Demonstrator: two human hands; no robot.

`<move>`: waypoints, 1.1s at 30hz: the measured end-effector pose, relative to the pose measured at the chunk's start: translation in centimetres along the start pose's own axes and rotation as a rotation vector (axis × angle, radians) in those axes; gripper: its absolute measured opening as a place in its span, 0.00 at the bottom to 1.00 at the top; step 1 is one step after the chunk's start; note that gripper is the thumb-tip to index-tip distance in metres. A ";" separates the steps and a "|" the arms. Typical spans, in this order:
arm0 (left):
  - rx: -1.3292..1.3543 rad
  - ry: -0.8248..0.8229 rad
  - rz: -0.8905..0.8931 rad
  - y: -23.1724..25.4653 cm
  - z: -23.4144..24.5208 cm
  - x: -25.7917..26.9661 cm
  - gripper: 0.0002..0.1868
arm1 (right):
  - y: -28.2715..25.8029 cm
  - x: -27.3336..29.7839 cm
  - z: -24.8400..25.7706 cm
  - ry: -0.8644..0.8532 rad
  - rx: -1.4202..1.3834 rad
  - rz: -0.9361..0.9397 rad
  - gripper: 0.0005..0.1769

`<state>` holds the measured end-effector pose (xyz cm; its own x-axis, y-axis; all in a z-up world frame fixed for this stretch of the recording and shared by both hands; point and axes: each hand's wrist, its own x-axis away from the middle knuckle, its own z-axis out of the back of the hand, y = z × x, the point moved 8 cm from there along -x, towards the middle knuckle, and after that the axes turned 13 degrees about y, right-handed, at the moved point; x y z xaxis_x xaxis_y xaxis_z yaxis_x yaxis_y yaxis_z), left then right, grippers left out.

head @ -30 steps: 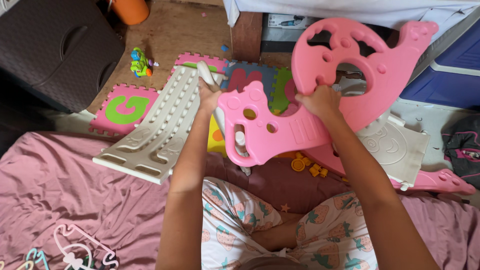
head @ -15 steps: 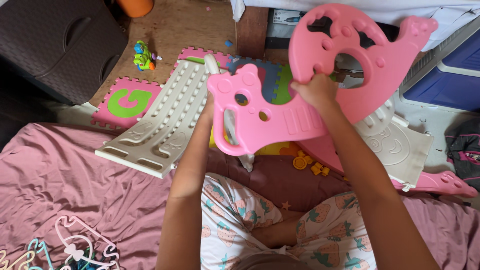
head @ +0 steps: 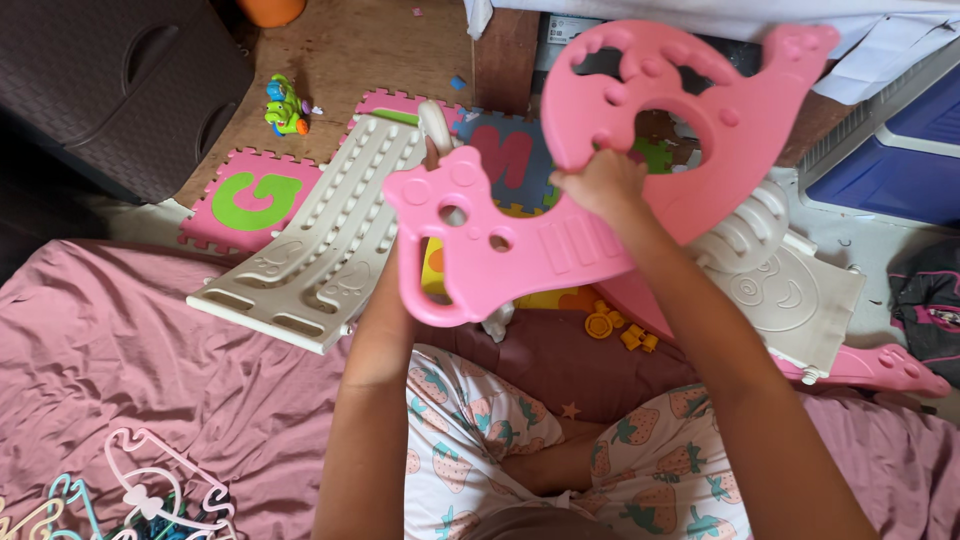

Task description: The person sits on the floor and assembles a pink and white plastic toy by connecting multiple parts and inserting yellow knobs. They align the pieces, press them together, and secure them with the knobs.

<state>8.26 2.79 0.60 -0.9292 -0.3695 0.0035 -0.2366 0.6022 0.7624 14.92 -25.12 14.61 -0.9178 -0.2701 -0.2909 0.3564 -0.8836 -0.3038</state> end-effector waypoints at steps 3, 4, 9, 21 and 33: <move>-0.012 -0.002 0.001 0.0 -0.1 0.3 0.28 | -0.6 0.7 -0.8 -0.050 -0.017 -0.029 0.44; -0.017 0.001 0.002 0.1 0.0 0.5 0.29 | -0.6 1.1 -1.0 -0.063 -0.039 -0.039 0.45; -0.042 0.016 -0.026 0.9 -0.5 1.2 0.30 | -0.3 2.6 -1.4 -0.053 -0.071 -0.040 0.41; -0.229 0.071 -0.145 2.0 -1.5 5.1 0.34 | -2.0 2.4 0.5 0.041 0.005 0.067 0.40; -0.375 0.167 -0.303 1.5 -0.5 7.9 0.38 | -0.8 3.0 -1.4 -0.034 -0.034 0.010 0.40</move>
<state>0.72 0.48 2.08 -0.7695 -0.6147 -0.1733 -0.3413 0.1663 0.9251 12.15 -24.70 12.75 -0.9194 -0.2923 -0.2633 0.3708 -0.8675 -0.3317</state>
